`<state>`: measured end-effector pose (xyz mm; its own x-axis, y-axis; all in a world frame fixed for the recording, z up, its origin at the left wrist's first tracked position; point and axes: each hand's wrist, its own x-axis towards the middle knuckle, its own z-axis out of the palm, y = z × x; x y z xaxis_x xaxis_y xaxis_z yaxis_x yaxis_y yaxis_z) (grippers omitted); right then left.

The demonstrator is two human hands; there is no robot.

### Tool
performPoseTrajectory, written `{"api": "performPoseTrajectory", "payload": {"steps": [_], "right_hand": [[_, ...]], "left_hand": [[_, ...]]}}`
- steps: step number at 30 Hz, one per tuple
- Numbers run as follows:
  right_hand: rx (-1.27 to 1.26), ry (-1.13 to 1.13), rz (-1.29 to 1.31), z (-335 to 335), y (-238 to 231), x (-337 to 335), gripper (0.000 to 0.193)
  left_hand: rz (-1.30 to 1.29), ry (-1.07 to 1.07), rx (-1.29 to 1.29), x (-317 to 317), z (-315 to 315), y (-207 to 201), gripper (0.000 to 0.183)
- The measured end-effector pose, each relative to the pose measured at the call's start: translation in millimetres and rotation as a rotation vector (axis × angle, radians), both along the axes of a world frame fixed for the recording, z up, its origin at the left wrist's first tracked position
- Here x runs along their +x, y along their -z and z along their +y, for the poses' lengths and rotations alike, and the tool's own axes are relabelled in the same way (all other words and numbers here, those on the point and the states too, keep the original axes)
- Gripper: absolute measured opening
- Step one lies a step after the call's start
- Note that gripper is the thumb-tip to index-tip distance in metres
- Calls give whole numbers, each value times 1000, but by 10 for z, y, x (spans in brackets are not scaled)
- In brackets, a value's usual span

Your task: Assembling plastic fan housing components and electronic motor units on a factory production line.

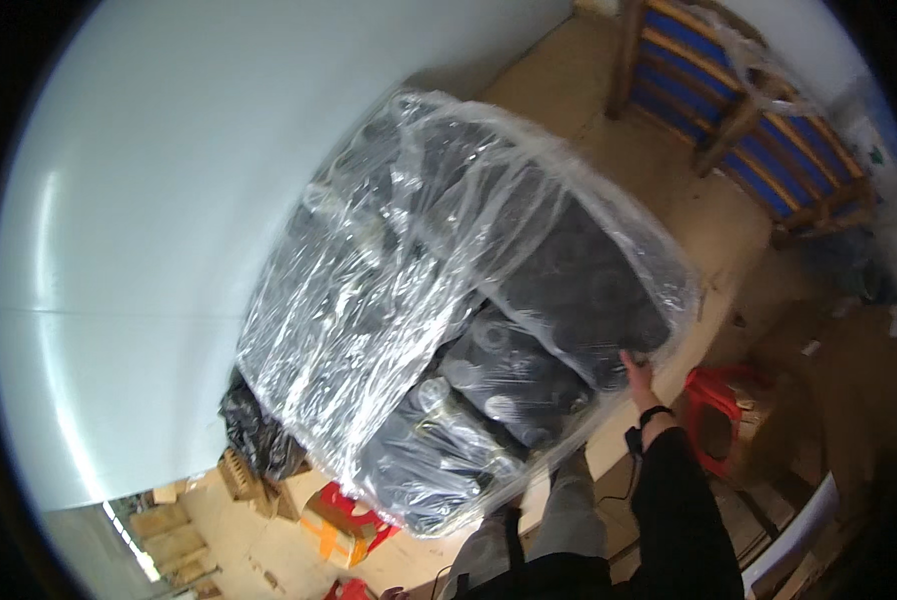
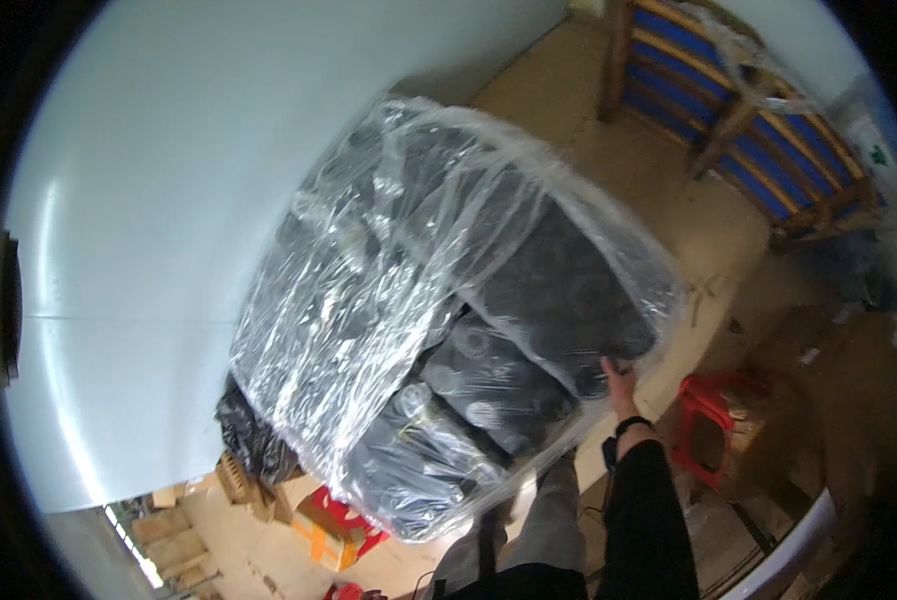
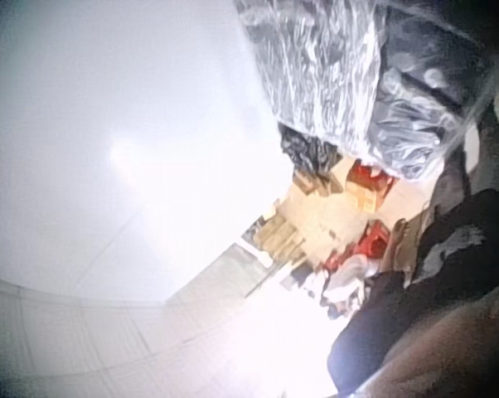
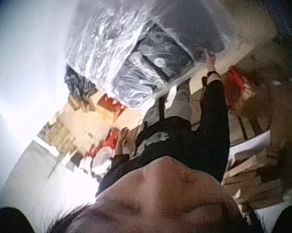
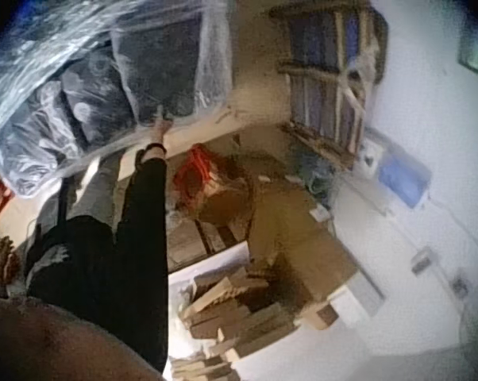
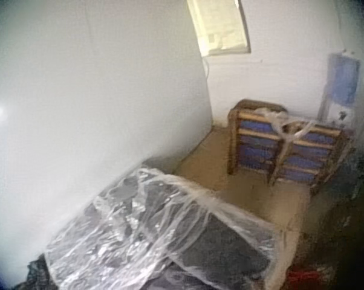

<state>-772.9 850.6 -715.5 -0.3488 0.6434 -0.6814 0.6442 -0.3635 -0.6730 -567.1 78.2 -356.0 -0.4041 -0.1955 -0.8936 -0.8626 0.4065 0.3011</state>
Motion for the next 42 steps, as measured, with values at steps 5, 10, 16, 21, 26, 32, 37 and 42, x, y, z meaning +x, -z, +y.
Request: {"api": "performPoseTrajectory", "payload": {"steps": [5,10,16,21,26,32,37,42], "right_hand": [[-474,15,217,-99,-298,-191,56],[-606,45,118,97,-245,-10,65],[-345,-129,378,-479,-677,-102,63],[-268,-37,312,-642,-959,-93,55],[-152,55,280,-1147,-1576,-201,60],[-224,69,183,-1847,-2892,-219,67],[-661,-31,205,-2222,-3530,367,65],[-623,-38,95,-3351,-5548,678,58]], "left_hand": [[10,-29,-128,184,233,-413,44],[-8,35,-87,-149,567,-312,45],[11,83,4,-138,1053,-16,45],[73,191,114,-333,1109,-21,46],[80,328,-104,-358,1126,28,43],[331,322,126,-611,825,714,49],[171,-198,639,-1336,1171,1166,36],[-119,-511,1226,-1355,1721,1291,92]]}}
